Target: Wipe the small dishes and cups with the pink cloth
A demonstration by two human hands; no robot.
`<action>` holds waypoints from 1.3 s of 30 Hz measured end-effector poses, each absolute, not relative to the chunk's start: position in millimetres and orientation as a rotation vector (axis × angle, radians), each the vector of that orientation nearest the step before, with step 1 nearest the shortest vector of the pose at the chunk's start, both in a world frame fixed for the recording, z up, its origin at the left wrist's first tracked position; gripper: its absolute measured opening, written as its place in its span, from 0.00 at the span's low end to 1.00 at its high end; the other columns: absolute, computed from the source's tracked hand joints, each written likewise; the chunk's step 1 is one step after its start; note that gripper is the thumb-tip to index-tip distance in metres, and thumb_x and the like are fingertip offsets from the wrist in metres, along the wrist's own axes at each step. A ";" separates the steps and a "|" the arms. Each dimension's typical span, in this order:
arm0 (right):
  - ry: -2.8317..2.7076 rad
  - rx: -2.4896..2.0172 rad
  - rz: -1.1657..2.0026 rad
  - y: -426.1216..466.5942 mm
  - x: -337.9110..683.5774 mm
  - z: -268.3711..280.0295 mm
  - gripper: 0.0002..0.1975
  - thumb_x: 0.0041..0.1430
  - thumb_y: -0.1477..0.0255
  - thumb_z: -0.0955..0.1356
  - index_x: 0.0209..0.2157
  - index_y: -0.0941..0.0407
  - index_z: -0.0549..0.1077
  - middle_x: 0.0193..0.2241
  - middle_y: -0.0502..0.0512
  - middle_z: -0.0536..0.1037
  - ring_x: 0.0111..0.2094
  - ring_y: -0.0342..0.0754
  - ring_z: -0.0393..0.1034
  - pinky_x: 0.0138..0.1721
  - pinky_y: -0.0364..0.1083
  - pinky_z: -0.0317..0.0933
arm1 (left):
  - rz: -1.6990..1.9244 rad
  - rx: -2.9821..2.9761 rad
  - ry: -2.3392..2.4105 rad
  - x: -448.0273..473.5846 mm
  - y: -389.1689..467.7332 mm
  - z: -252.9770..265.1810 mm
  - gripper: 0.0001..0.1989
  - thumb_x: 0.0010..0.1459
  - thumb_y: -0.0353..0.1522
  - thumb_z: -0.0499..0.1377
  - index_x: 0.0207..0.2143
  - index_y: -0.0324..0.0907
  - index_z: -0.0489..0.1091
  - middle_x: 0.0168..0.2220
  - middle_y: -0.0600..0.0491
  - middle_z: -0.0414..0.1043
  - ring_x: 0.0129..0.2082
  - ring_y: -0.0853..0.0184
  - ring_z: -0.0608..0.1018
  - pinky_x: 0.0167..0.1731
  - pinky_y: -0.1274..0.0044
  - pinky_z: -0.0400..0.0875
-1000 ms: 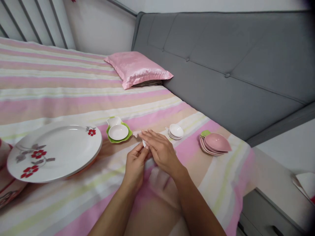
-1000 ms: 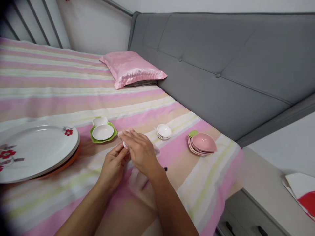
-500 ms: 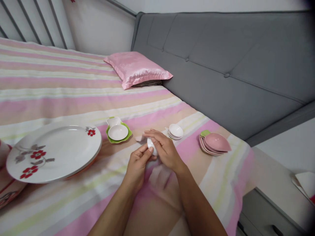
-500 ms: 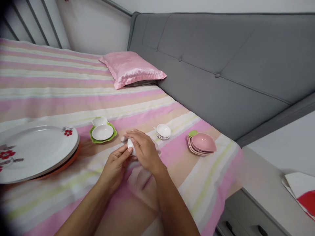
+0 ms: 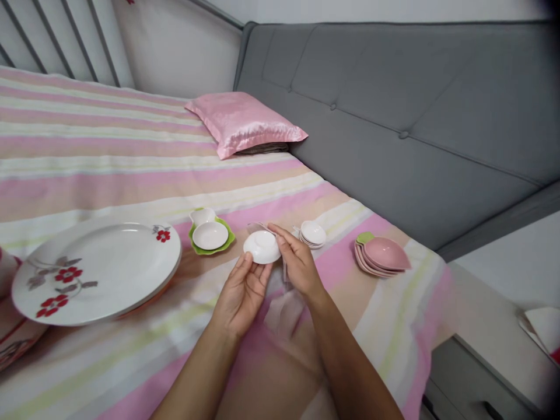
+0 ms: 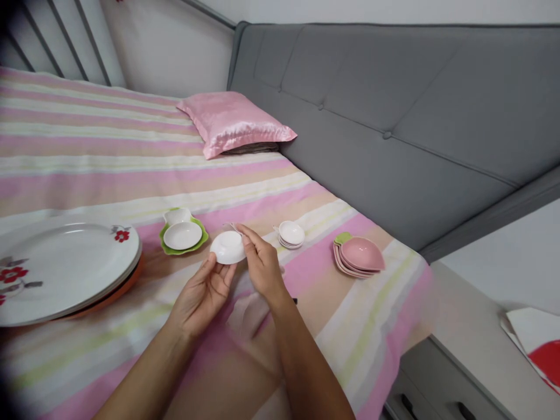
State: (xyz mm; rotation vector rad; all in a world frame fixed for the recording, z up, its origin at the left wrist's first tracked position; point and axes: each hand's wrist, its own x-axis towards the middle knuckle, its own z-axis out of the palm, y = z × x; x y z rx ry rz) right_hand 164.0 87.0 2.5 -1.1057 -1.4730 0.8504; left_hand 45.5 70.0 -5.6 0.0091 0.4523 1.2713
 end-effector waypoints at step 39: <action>-1.397 -1.367 0.523 91.3 176.8 1.3 0.11 0.54 0.72 0.64 0.35 0.56 0.77 0.36 0.54 0.79 0.39 0.47 0.73 0.43 0.46 0.65 | 1.217 -0.051 0.503 43.0 69.4 -8.7 0.13 0.60 0.23 0.51 0.46 0.36 0.68 0.38 0.46 0.78 0.37 0.67 0.80 0.38 0.77 0.76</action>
